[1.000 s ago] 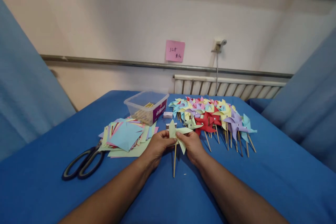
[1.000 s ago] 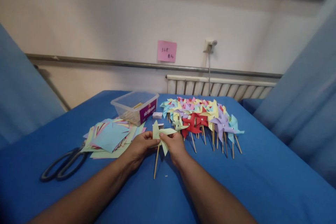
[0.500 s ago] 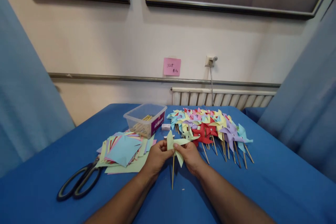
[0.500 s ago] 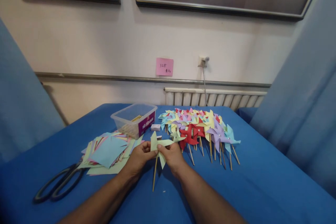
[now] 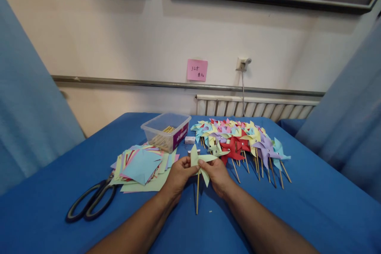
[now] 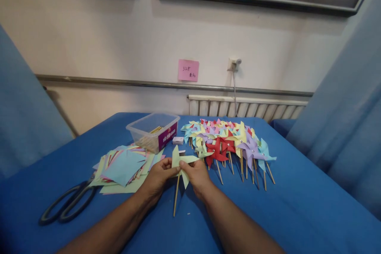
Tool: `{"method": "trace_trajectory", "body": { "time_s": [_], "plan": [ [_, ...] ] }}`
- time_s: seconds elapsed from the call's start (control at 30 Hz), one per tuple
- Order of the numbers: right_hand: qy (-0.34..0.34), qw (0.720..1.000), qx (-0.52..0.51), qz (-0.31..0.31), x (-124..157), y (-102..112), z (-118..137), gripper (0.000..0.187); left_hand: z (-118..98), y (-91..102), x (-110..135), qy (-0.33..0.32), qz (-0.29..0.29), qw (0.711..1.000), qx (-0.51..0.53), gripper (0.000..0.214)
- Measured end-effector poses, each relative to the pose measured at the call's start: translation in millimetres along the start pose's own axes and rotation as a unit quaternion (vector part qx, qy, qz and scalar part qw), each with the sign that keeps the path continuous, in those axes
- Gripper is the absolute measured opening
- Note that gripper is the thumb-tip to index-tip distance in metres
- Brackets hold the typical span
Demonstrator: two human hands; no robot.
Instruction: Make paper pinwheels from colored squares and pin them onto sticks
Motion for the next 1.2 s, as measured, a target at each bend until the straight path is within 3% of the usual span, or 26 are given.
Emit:
{"method": "trace_trajectory", "body": {
  "time_s": [0.6,0.87,1.03,1.2],
  "plan": [
    [-0.007,0.999,0.042,0.014,2.5,-3.0,1.4,0.035,3.3,1.8,4.5,0.004,0.021,1.000,0.021,0.031],
    [-0.041,0.997,0.053,-0.036,8.6,3.6,-9.3,0.035,-2.6,10.2,-2.3,0.000,-0.029,0.998,0.055,0.033],
    [-0.081,0.993,0.081,0.031,17.4,-11.2,-17.2,0.039,-13.9,25.9,-6.8,-0.049,-0.078,0.994,0.060,0.034],
    [-0.076,0.993,0.084,0.027,17.4,-16.2,-20.2,0.042,-18.0,28.5,-5.9,-0.052,-0.089,0.993,0.053,0.037]
  ]
}}
Point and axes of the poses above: each hand's wrist, its own x-axis away from the middle knuckle, its own y-axis out of the back of the hand, z = x × y, the point moved 6 cm from there along -x, towards the middle knuckle, and after that the axes turned 3 degrees about -y, right-handed, at the moved point
